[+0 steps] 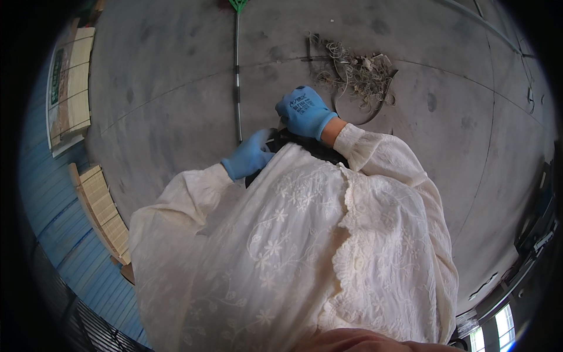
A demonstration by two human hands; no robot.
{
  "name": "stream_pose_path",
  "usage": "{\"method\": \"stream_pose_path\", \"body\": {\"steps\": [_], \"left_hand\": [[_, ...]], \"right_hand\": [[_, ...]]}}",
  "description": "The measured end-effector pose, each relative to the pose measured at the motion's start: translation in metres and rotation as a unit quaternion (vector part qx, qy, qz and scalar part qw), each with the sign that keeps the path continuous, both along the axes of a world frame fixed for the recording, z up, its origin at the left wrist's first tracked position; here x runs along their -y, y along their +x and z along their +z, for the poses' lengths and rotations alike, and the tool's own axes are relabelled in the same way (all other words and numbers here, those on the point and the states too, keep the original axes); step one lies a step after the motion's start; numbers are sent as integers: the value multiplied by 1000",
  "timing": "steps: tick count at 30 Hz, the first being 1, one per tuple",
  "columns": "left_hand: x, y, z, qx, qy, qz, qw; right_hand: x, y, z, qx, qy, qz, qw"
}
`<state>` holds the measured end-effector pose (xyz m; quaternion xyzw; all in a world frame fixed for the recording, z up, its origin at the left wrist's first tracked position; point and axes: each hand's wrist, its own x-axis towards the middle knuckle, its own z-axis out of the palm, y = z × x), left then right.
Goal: The person sweeps a concrete floor with a long-handled broom, gathering debris into a central pile. They then use both hands to collect the debris into a bundle.
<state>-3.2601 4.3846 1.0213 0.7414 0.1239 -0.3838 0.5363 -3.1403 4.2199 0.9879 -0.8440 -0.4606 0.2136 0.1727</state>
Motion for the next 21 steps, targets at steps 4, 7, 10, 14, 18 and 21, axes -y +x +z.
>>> {"method": "stream_pose_path", "body": {"steps": [4,7,10,14,18,21], "left_hand": [[17,12,-4,152,160,-110,969],[28,14,-1,224,215,-138,940],[42,19,-3,257,305,-224,890],[65,23,-20,232,512,-273,780],[73,17,-37,426,486,-38,762],[71,10,-43,305,501,-52,808]], "right_hand": [[4,5,-6,-31,-24,1,999],[6,4,-10,-11,-32,-16,999],[14,4,-10,-6,35,-18,999],[26,6,-5,19,-26,-16,999],[31,3,2,46,-12,-4,999],[33,-2,2,60,-29,29,997]]}}
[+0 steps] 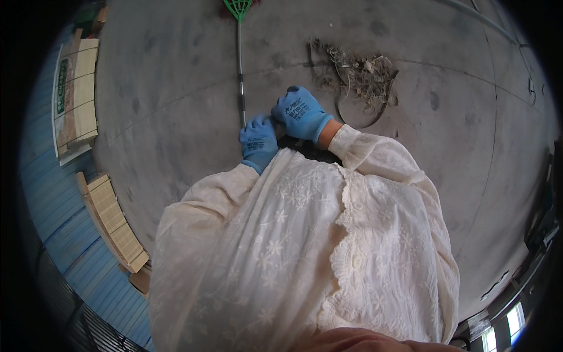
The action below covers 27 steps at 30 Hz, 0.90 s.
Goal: The person sweeps a concrete floor with a long-handled broom, gathering debris into a central pile. They then use both hands to collect the debris into a bundle.
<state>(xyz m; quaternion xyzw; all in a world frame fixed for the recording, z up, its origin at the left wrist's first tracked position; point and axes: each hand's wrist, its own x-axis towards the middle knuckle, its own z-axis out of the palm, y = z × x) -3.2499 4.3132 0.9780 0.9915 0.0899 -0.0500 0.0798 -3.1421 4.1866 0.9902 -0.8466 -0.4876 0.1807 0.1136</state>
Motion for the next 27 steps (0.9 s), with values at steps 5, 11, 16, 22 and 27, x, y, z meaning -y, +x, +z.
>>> {"method": "stream_pose_path", "body": {"steps": [5,11,16,22,27], "left_hand": [[-6,-12,9,-111,-89,19,990],[6,-6,13,96,-48,-170,980],[27,10,2,62,-80,-138,985],[33,-18,10,-32,35,-200,979],[28,-31,20,-221,-94,-197,950]], "right_hand": [[7,-5,-13,-146,3,-122,982],[18,-7,-42,-238,-31,-179,954],[26,-4,-49,-289,-32,-201,935],[39,-10,-39,-275,-16,-176,945],[58,-13,-38,-279,5,-123,952]]}}
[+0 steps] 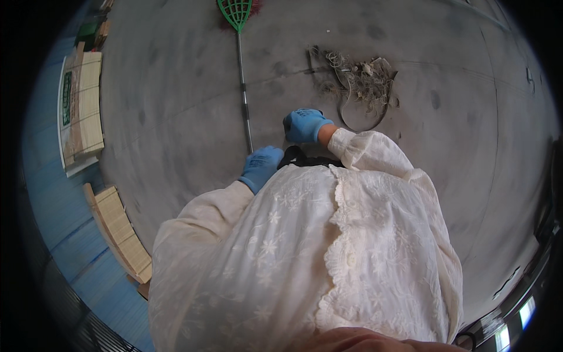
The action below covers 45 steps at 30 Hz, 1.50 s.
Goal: The person sweeps a concrete floor with a long-handled broom, gathering debris into a central pile. They then use both hands to collect the debris into a bundle.
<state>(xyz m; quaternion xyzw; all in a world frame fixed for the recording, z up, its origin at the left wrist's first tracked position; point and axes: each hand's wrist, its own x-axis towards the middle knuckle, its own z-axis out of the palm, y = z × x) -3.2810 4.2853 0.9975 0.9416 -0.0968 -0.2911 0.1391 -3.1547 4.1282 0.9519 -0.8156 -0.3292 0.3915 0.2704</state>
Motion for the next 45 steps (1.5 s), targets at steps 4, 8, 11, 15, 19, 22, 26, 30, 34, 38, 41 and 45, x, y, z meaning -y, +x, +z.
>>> {"method": "stream_pose_path", "body": {"steps": [4,8,11,15,19,22,26,30,34,38,41,45], "left_hand": [[-10,-2,17,-289,-257,276,880],[-42,-3,29,-411,-427,535,602],[-77,10,-1,-382,-339,606,610],[-86,41,-138,-229,-68,336,911],[-23,29,-272,-367,-123,76,919],[1,12,-297,-241,-67,-44,967],[-32,20,-259,-486,-75,192,849],[-60,26,-229,-596,-132,162,776],[-27,71,-288,-583,-107,-23,805],[35,199,-435,-245,-124,35,961],[86,306,-553,72,6,-157,985],[149,392,-683,50,-100,160,981]], "right_hand": [[24,2,-8,-125,43,6,991],[32,-3,-25,-191,88,8,978],[47,-8,-56,-254,130,-104,953],[114,-35,-127,-64,42,-339,938],[177,-148,-184,-160,-203,-285,923],[173,-199,-212,-296,-275,-221,888],[176,-217,-191,-254,-166,-345,888],[200,-212,-182,-373,-122,-236,889],[220,-187,-264,-393,-60,-175,901],[268,-102,-411,43,46,-203,977],[339,-35,-516,-48,-26,-601,797],[430,40,-651,51,-181,-653,734]]}}
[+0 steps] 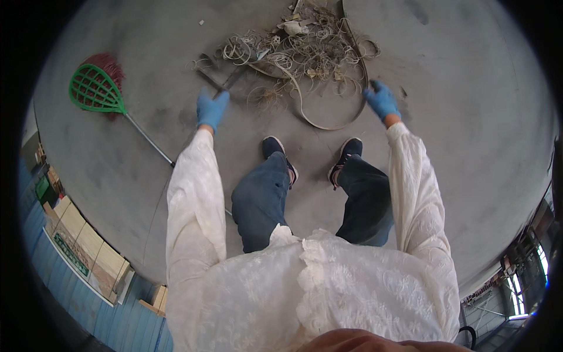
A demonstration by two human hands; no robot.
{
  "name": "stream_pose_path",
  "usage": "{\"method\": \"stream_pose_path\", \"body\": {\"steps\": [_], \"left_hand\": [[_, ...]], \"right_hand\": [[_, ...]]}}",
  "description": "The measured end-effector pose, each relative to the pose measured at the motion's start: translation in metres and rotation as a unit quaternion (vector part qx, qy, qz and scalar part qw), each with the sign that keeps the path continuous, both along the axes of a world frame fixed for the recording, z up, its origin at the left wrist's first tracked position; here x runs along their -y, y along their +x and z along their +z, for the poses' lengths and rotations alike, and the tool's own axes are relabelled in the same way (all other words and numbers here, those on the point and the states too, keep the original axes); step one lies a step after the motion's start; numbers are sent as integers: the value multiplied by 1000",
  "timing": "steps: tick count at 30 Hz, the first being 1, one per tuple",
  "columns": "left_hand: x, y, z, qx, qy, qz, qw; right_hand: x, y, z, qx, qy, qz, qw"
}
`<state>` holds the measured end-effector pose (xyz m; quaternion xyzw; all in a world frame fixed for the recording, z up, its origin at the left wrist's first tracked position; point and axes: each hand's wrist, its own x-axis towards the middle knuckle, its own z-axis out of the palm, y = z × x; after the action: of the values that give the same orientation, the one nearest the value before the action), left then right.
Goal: The person sweeps a concrete floor with a long-handled broom, gathering debris into a central pile. They then use both hands to collect the debris into a bundle.
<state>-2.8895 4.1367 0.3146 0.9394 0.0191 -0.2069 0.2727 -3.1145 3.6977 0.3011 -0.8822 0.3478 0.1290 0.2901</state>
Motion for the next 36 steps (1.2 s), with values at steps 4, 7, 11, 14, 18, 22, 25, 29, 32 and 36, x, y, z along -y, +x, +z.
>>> {"method": "stream_pose_path", "body": {"steps": [4,7,11,14,18,22,25,29,32,36], "left_hand": [[10,28,-115,-206,-81,309,925],[-5,25,-183,-201,-48,282,937],[-20,17,-228,-223,-103,391,887],[-6,20,-237,-182,-190,436,861],[27,32,-232,-178,-189,388,884],[51,57,-216,-59,-2,294,954],[60,75,-212,8,111,370,922],[54,89,-220,-74,-17,503,861],[55,97,-228,-113,-162,503,841],[88,104,-227,-109,-3,369,923]], "right_hand": [[44,39,-101,46,-11,-116,992],[69,66,-142,36,-37,-163,985],[81,95,-174,40,12,-241,970],[68,116,-186,-12,19,-250,968],[25,139,-180,3,47,-206,977],[-19,142,-156,-48,-25,-166,985],[-24,136,-144,-37,-107,-158,981],[-1,130,-145,-59,-67,-243,966],[11,131,-154,-80,-48,-271,958],[-6,139,-168,-63,-3,-236,970]]}}
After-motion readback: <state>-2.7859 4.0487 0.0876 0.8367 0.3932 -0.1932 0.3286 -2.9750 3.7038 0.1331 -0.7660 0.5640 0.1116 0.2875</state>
